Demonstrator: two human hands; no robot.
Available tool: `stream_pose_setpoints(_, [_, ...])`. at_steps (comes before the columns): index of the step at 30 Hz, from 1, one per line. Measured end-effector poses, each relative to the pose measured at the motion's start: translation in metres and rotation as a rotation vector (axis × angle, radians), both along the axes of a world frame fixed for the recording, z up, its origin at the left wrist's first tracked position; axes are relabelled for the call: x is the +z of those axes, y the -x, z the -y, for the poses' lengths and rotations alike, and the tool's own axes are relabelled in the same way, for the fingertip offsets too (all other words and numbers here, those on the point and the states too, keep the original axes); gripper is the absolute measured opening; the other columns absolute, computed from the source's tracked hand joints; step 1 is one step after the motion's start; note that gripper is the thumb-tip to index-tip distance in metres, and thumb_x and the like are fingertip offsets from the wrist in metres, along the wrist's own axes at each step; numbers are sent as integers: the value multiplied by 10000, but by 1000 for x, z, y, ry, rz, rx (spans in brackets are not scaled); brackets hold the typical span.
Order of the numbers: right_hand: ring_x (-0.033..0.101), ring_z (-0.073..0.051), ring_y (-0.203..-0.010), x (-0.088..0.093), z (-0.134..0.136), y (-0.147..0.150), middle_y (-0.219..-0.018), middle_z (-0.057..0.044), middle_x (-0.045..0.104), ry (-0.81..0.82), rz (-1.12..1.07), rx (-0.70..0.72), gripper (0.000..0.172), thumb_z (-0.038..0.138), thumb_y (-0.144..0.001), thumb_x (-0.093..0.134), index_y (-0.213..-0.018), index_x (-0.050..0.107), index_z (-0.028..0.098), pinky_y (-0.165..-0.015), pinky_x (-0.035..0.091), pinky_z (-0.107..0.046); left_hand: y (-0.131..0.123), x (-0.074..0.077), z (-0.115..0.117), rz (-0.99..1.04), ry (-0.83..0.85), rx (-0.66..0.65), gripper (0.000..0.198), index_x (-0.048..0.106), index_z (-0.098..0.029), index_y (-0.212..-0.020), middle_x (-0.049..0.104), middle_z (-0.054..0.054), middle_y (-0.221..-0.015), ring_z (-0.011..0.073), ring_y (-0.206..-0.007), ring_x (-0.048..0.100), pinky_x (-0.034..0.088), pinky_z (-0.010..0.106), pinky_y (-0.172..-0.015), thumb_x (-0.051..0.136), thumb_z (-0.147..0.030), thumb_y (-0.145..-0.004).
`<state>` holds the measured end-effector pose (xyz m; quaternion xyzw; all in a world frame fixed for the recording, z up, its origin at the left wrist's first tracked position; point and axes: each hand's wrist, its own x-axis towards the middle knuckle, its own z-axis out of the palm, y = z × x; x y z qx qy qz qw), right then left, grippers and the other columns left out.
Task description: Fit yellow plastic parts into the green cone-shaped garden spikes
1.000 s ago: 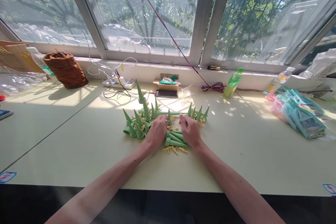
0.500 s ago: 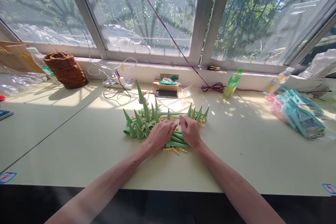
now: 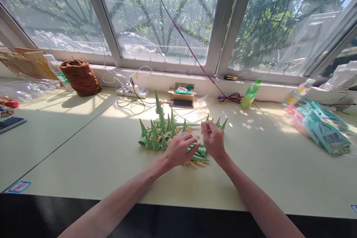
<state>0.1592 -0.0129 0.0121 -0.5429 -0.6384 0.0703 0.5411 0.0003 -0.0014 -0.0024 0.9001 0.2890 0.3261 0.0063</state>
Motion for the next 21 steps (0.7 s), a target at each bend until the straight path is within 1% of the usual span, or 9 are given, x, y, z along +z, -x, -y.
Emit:
stream_pose_setpoints(2, [555, -130, -569, 14, 0, 1, -661, -2, 602, 14, 17, -1, 288, 416, -968, 453, -854, 587, 188, -578, 463, -240, -3, -3, 4, -14, -39, -102, 341, 624, -174, -745, 571, 50, -707, 164, -715, 542, 411, 272, -593, 439, -347, -973])
stream_pose_setpoints(4, [587, -143, -602, 28, -8, 3, -734, -26, 657, 57, 91, 30, 246, 378, -971, 449, -950, 604, 188, -571, 454, -244, -6, -6, 7, -18, -69, -162, 348, 614, -172, -709, 562, 51, -678, 168, -694, 526, 424, 294, -607, 450, -333, -969])
stream_pose_setpoints(6, [623, -164, -652, 38, -27, 5, -834, -52, 703, 72, 173, 57, 230, 311, -969, 438, -1065, 601, 182, -612, 465, -267, -9, -6, 11, -9, -93, -200, 341, 609, -168, -694, 564, 53, -663, 169, -670, 513, 423, 308, -605, 462, -317, -963])
stream_pose_setpoints(8, [659, -201, -762, 43, -58, 8, -967, -90, 725, 78, 271, 61, 269, 210, -949, 421, -1151, 592, 163, -720, 485, -313, -11, -4, 13, 1, -100, -223, 328, 611, -165, -701, 576, 56, -669, 170, -673, 514, 424, 314, -608, 464, -298, -963])
stream_pose_setpoints(10, [658, -248, -950, 41, -96, 13, -1107, -130, 709, 141, 380, 63, 350, 114, -910, 417, -1222, 575, 133, -842, 477, -357, -11, -3, 14, 9, -99, -229, 319, 613, -165, -711, 584, 58, -677, 173, -687, 519, 420, 316, -606, 462, -287, -964])
stream_pose_setpoints(12, [603, -275, -1120, 35, -133, 20, -1247, -162, 654, 305, 547, 98, 419, 66, -897, 420, -1299, 533, 99, -927, 451, -377, -10, -2, 14, 16, -98, -225, 320, 609, -166, -703, 580, 55, -671, 174, -687, 514, 407, 316, -594, 462, -281, -963])
stream_pose_setpoints(15, [596, -289, -1144, 22, -175, 34, -1246, -182, 656, 411, 613, 156, 472, 46, -878, 490, -1348, 509, 76, -933, 454, -371, -9, -3, 13, 14, -96, -228, 336, 595, -165, -678, 566, 49, -659, 168, -670, 494, 388, 308, -577, 455, -271, -964])
stream_pose_setpoints(18, [610, -287, -1123, 10, -196, 45, -1250, -206, 644, 501, 656, 178, 513, 99, -887, 547, -1394, 474, 70, -933, 449, -349, -9, -5, 14, -2, -102, -218, 347, 580, -163, -660, 553, 48, -652, 162, -652, 482, 372, 302, -568, 452, -269, -965])
stream_pose_setpoints(21, [590, -293, -1160, 4, -206, 50, -1329, -222, 583, 594, 696, 173, 574, 151, -904, 545, -1456, 406, 77, -908, 455, -319, -11, -7, 15, -15, -106, -226, 343, 576, -162, -656, 546, 50, -649, 161, -644, 478, 375, 305, -577, 456, -265, -960])
